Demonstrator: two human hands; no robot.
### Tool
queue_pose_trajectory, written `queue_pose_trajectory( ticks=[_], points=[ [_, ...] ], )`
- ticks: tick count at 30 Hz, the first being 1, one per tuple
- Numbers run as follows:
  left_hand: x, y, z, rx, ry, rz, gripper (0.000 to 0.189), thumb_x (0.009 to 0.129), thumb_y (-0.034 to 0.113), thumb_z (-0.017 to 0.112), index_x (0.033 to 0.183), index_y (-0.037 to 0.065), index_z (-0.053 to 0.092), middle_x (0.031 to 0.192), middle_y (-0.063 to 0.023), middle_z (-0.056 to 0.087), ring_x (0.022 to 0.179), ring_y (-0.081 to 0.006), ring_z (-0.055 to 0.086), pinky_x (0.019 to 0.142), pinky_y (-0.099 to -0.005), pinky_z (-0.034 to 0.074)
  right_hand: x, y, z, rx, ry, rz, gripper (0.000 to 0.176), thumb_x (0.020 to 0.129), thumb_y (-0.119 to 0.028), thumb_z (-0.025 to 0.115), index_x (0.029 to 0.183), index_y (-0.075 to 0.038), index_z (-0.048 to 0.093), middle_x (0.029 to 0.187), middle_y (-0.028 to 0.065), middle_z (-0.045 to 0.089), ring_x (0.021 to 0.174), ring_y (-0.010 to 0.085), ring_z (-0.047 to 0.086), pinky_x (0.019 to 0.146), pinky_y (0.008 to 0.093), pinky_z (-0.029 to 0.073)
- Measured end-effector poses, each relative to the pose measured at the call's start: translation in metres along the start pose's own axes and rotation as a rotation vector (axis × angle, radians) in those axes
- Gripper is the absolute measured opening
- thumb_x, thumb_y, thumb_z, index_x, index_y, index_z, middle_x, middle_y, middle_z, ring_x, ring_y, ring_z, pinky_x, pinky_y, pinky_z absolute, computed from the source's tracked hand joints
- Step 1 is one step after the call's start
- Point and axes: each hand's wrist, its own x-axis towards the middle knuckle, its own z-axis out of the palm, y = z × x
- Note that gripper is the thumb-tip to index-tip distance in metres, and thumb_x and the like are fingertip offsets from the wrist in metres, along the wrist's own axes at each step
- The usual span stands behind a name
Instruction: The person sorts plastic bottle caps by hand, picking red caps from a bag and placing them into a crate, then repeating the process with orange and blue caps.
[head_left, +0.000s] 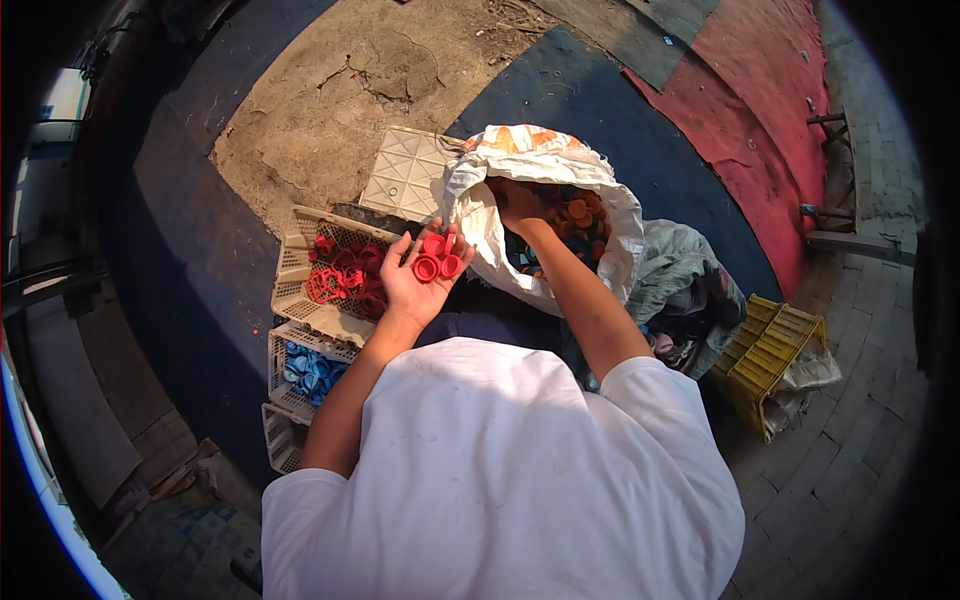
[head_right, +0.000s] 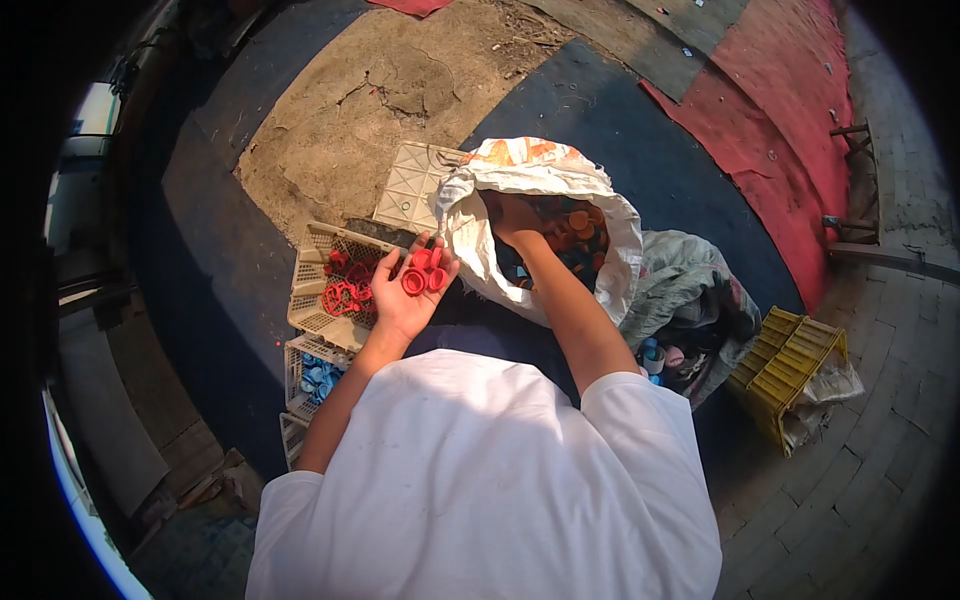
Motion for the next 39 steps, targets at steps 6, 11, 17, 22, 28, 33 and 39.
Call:
queue_pose_trajectory(
  ticks=[6,11,17,22,28,33,39],
  points=[
    [-0.003,0.003,-0.003,-0.003,0.018,0.036,0.046,0.099,0.034,0.053,0.134,0.003,0.053,0.132,-0.0212,0.060,0.124,-0.0352,0.058,0.114,-0.0549,0.042,-0.007,-0.035,-0.022,0.089,-0.016,0.041,0.044,0.092,-0.046,0.063,0.124,-0.017,0.070,0.130,0.0145,0.068,0.121,0.0337,0.064,0.100,0.0465,0.050],
    [-0.004,0.003,-0.004,0.004,0.018,0.033,0.046,0.099,0.034,0.053,0.134,0.004,0.053,0.131,-0.0203,0.060,0.124,-0.0347,0.058,0.114,-0.0546,0.042,0.019,-0.001,0.020,0.060,0.242,-0.154,0.036,0.092,-0.035,0.066,0.123,-0.017,0.071,0.129,0.0130,0.069,0.120,0.0346,0.064,0.100,0.0444,0.050],
    [-0.002,0.006,-0.003,0.005,0.025,0.040,0.045,0.099,0.034,0.053,0.133,0.004,0.054,0.130,-0.0197,0.061,0.122,-0.0344,0.059,0.114,-0.0543,0.043,0.005,-0.011,0.011,0.042,0.186,-0.091,0.036,0.092,-0.031,0.065,0.124,-0.016,0.070,0.128,0.0148,0.068,0.119,0.0372,0.064,0.100,0.0437,0.050],
    [0.002,0.003,0.000,0.002,0.043,0.024,0.045,0.099,0.034,0.054,0.131,0.003,0.055,0.128,-0.0192,0.062,0.121,-0.0350,0.060,0.113,-0.0564,0.043,0.011,-0.007,0.009,-0.006,0.103,-0.101,0.040,0.091,-0.035,0.066,0.126,-0.018,0.068,0.127,0.0142,0.069,0.118,0.0370,0.065,0.100,0.0434,0.051],
    [0.004,0.001,0.003,-0.003,0.043,0.012,0.046,0.099,0.033,0.053,0.133,0.002,0.054,0.128,-0.0199,0.061,0.120,-0.0351,0.060,0.113,-0.0548,0.043,-0.005,-0.022,-0.014,0.112,0.059,0.028,0.051,0.084,-0.041,0.074,0.122,-0.008,0.068,0.124,0.0181,0.070,0.112,0.0358,0.068,0.095,0.0429,0.053],
    [0.006,0.002,0.004,0.000,0.049,0.019,0.046,0.099,0.033,0.053,0.133,0.003,0.054,0.129,-0.0203,0.060,0.120,-0.0350,0.060,0.113,-0.0547,0.043,-0.016,-0.001,-0.035,0.319,-0.010,0.160,0.056,0.072,-0.034,0.088,0.114,-0.003,0.067,0.117,0.0114,0.072,0.104,0.0251,0.069,0.092,0.0354,0.053],
    [0.012,0.000,0.004,0.017,0.073,-0.002,0.046,0.097,0.034,0.058,0.131,0.003,0.055,0.129,-0.0191,0.061,0.121,-0.0350,0.060,0.112,-0.0575,0.044,-0.060,0.016,-0.056,0.599,0.183,0.052,0.045,0.074,-0.014,0.084,0.113,0.000,0.067,0.103,0.0106,0.072,0.095,0.0204,0.069,0.085,0.0330,0.054]
  ],
)
